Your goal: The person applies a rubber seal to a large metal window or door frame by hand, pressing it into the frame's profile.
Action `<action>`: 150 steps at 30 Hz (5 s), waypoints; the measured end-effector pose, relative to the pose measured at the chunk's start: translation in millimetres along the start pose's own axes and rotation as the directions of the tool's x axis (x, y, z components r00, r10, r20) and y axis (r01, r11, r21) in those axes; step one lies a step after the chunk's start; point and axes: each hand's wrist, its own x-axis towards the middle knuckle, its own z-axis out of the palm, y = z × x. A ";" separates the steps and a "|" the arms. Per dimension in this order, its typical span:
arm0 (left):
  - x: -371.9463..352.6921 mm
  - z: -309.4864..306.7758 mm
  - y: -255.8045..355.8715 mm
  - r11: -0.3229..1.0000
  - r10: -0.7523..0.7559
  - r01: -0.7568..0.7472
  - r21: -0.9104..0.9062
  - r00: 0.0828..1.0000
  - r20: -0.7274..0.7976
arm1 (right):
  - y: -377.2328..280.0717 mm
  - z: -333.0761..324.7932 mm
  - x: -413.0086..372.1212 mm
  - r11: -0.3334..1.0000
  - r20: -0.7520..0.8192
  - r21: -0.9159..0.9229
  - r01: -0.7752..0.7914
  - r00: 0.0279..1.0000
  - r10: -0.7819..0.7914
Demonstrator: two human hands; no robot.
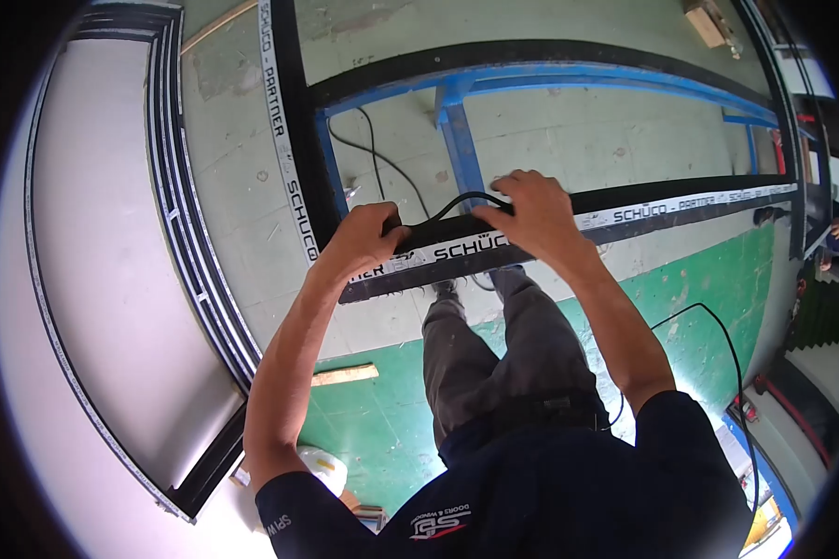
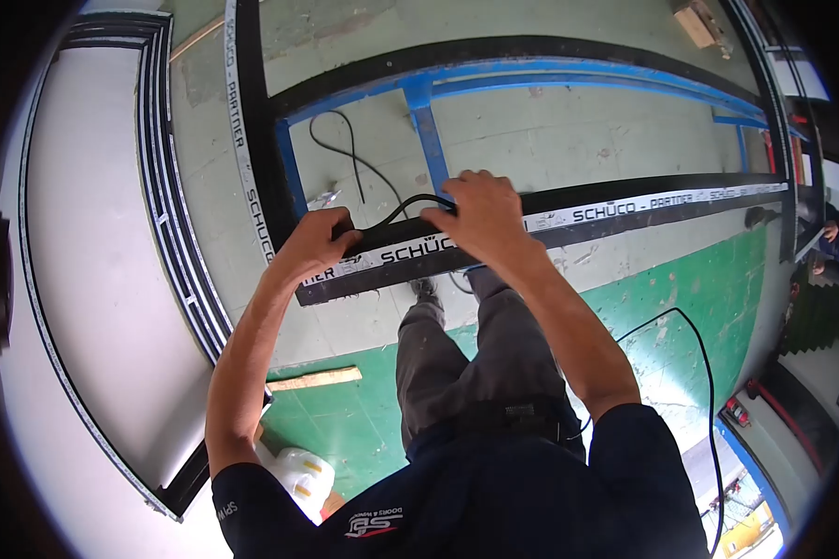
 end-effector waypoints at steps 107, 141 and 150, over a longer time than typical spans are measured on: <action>-10.4 -65.5 -0.6 0.998 0.027 0.038 0.046 0.411 -0.911 | -15.1 16.1 35.3 0.927 0.282 0.233 0.294 0.892 -0.354; 7.1 -31.2 -35.3 0.891 -0.454 0.215 -0.401 0.378 -0.807 | -87.1 104.3 87.3 0.627 0.242 0.558 0.543 0.616 -0.749; 7.9 -30.4 -28.8 0.864 -0.502 0.185 -0.468 0.364 -0.784 | -96.0 107.1 89.4 0.706 0.377 0.610 0.359 0.653 -0.657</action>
